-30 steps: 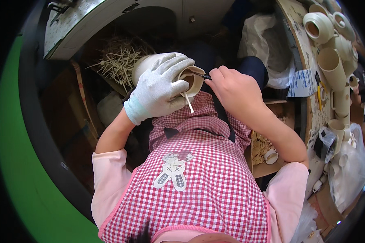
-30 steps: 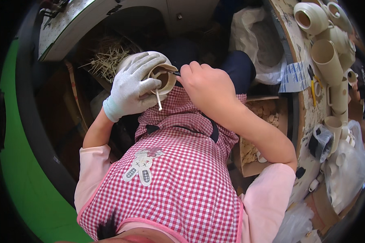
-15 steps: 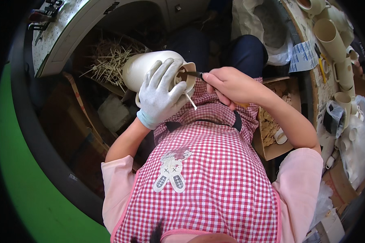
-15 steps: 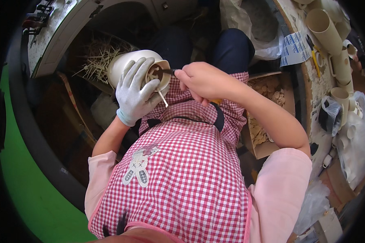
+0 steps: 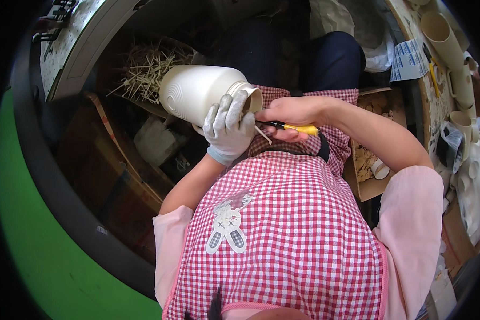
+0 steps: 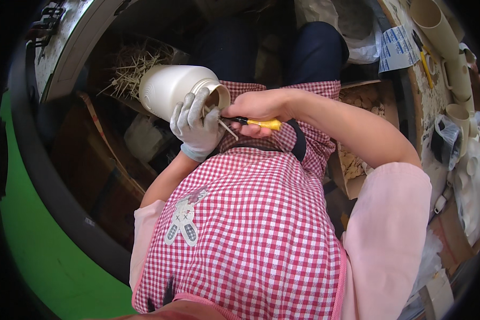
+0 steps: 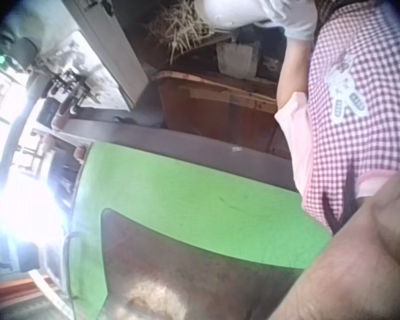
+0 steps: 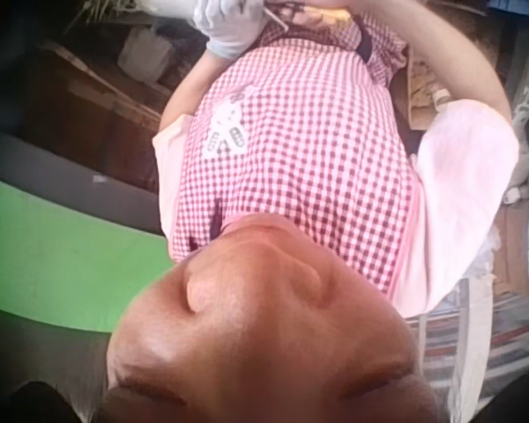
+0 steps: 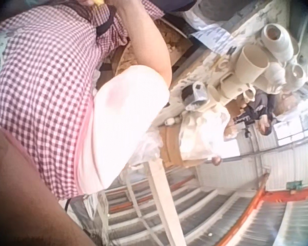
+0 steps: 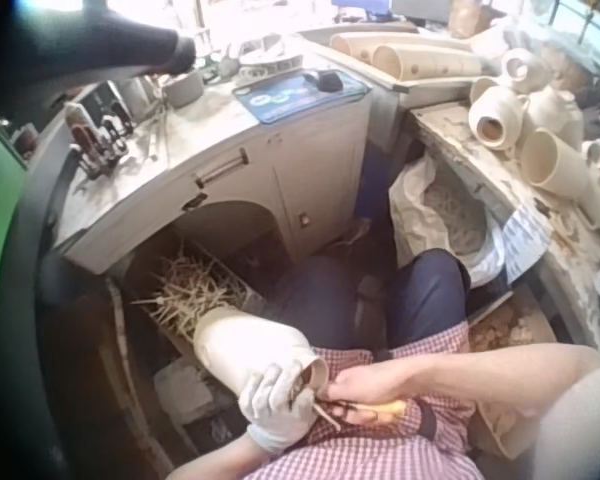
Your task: The person repeatedly picks up beige ceramic pitchers, uses a small tool to scrape or smooth the interior and rim, and places them on a nearby surface. The person also handles small wooden sticks and occasionally wipes the pitcher surfaces by hand.
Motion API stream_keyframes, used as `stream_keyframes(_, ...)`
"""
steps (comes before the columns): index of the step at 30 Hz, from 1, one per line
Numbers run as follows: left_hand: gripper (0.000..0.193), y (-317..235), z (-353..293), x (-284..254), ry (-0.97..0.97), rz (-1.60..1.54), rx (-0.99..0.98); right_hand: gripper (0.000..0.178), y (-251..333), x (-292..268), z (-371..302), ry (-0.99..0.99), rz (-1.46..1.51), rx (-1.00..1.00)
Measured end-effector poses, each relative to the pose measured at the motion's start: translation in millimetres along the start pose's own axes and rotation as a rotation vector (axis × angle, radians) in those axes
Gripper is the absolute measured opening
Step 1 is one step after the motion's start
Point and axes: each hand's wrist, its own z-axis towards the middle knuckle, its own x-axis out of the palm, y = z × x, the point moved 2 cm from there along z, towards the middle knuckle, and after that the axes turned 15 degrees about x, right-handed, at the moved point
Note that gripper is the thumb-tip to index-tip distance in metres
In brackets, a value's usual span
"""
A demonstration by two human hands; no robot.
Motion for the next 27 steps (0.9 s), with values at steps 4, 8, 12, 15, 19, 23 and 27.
stream_keyframes(4, 0.01, 14, -3, 9, -0.226, 0.242, 0.088, 0.034, 21, 8, 14, 0.004, 0.119, -0.093)
stream_keyframes(8, 0.016, 60, 9, -1, -0.186, -0.225, -0.177, 0.042, 35, 26, -10, -0.046, 0.124, -0.327)
stream_keyframes(12, 0.025, 118, 29, -63, -0.592, -0.483, -0.479, 0.049, 10, -20, -118, -0.53, -0.06, -0.847)
stream_keyframes(15, 0.032, 145, 39, -108, -0.865, -0.427, -0.441, 0.038, -27, -107, -229, -1.694, -0.373, -0.927)
stream_keyframes(19, 0.048, 158, 42, -108, -0.748, 0.139, -0.097, 0.035, -79, -202, -327, -2.653, -0.83, -0.463)
stream_keyframes(23, 0.031, 184, 35, -104, -0.647, 0.105, -0.301, 0.03, -85, -226, -349, -2.741, -1.075, -0.235)
stream_keyframes(27, 0.019, 163, 40, -131, -0.717, -0.032, -0.386, 0.024, -74, -190, -312, -2.746, -1.059, -0.805)
